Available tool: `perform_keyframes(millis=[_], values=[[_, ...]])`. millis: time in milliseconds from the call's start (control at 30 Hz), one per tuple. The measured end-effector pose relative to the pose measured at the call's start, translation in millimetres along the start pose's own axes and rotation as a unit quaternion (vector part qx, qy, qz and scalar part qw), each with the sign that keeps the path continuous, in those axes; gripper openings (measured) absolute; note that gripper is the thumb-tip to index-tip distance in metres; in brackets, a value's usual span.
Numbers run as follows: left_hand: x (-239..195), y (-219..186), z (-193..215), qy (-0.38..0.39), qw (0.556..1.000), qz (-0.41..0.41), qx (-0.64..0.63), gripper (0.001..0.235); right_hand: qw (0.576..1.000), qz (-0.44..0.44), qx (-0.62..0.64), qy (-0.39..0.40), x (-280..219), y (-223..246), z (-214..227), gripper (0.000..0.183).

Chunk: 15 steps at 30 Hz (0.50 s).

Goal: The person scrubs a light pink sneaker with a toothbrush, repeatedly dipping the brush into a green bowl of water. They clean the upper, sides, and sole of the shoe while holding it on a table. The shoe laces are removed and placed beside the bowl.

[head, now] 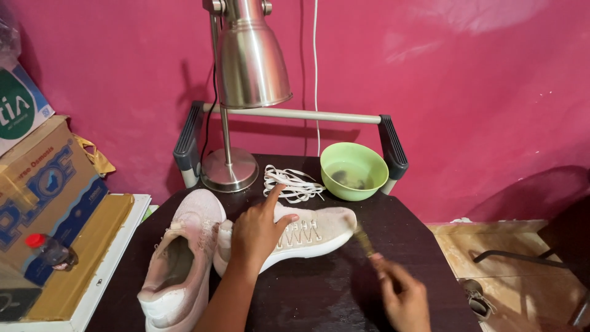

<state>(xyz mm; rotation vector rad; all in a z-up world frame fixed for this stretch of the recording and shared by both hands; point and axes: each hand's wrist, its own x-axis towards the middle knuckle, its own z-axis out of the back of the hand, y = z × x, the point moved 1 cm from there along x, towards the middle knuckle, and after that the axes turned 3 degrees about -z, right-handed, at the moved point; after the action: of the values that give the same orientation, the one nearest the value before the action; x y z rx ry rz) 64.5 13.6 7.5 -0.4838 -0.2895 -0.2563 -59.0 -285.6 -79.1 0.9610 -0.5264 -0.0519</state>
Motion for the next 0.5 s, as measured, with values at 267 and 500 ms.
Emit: perform_keyframes(millis=[267,500], values=[[-1.3,-1.3,16.0,0.034,0.999,0.039,-0.015,0.076,0.998,0.038,0.051,0.014,-3.2,-13.6,-5.9,0.029],[-2.1,-3.5,18.2,0.042,0.998,0.04,-0.013,0.078,0.994,0.038,0.077,0.064,-2.1,-9.2,-5.8,0.032]])
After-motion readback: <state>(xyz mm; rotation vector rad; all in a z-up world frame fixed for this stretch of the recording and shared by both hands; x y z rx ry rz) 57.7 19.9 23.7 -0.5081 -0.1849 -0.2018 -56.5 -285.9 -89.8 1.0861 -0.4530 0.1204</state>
